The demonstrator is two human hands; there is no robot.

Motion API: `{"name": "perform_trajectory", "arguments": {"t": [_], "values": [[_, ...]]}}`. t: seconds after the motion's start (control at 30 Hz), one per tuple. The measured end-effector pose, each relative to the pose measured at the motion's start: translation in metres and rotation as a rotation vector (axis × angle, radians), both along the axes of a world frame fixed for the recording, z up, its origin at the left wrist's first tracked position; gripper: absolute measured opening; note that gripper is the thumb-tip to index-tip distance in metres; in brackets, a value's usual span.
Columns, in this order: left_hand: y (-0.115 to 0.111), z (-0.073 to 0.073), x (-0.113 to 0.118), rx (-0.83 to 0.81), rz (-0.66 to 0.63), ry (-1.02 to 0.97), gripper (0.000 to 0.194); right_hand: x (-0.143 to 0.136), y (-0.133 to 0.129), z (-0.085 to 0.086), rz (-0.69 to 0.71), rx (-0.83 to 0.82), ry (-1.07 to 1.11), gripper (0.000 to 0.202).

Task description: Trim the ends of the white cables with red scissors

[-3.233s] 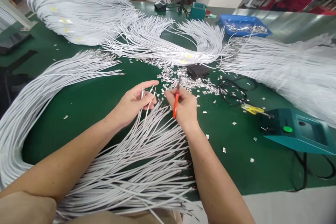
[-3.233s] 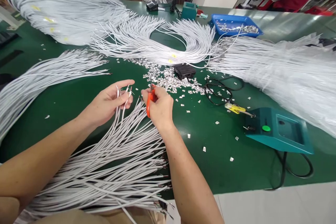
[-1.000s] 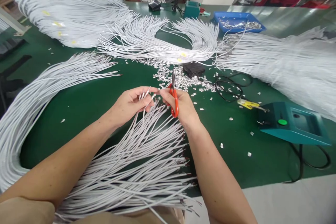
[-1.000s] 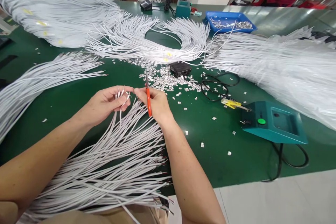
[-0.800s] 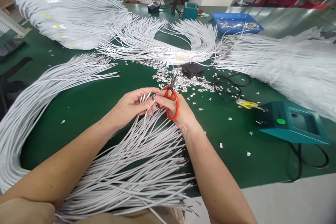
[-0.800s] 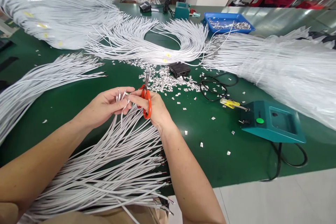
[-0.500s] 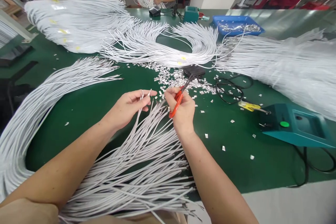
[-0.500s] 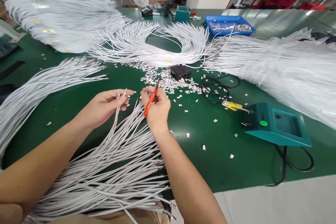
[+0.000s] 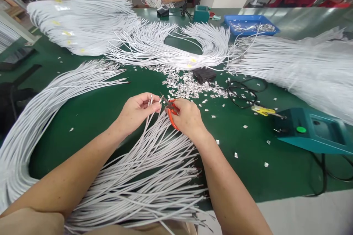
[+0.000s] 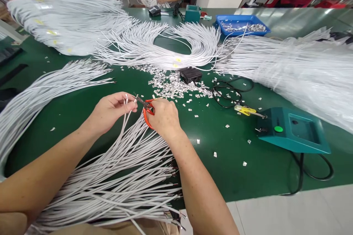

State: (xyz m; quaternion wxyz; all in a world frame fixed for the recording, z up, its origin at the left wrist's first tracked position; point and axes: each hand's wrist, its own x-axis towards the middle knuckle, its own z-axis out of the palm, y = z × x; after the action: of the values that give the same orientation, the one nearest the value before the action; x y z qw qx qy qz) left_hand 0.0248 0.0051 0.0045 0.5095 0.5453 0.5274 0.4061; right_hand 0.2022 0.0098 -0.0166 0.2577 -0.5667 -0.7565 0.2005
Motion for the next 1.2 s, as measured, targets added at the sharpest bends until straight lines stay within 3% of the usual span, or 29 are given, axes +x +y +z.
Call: {"name": "perform_trajectory", "arguments": {"t": [0.4,0.63,0.73,0.87,0.93,1.1,1.2], "values": [[-0.001,0.002,0.001,0.095,-0.010,0.122,0.022,0.001,-0.001,0.002,0.040,0.019,-0.154,0.030],[0.001,0.003,0.000,0.023,-0.007,0.079,0.024,0.002,0.001,-0.002,0.033,0.004,-0.101,0.029],[0.000,0.003,0.001,0.023,0.006,0.090,0.023,0.004,0.002,0.000,-0.016,-0.090,0.151,0.020],[-0.003,0.002,0.005,0.063,0.010,0.136,0.021,-0.002,-0.001,0.008,-0.103,-0.254,0.779,0.015],[-0.005,0.002,0.007,0.085,0.015,0.160,0.019,-0.007,-0.002,0.010,-0.113,-0.321,0.981,0.017],[-0.008,0.001,0.009,0.107,0.002,0.201,0.018,-0.014,-0.003,0.007,-0.152,-0.394,1.131,0.012],[-0.006,-0.002,0.007,0.087,-0.006,0.127,0.024,-0.014,-0.002,0.007,-0.169,-0.417,1.176,0.010]]}}
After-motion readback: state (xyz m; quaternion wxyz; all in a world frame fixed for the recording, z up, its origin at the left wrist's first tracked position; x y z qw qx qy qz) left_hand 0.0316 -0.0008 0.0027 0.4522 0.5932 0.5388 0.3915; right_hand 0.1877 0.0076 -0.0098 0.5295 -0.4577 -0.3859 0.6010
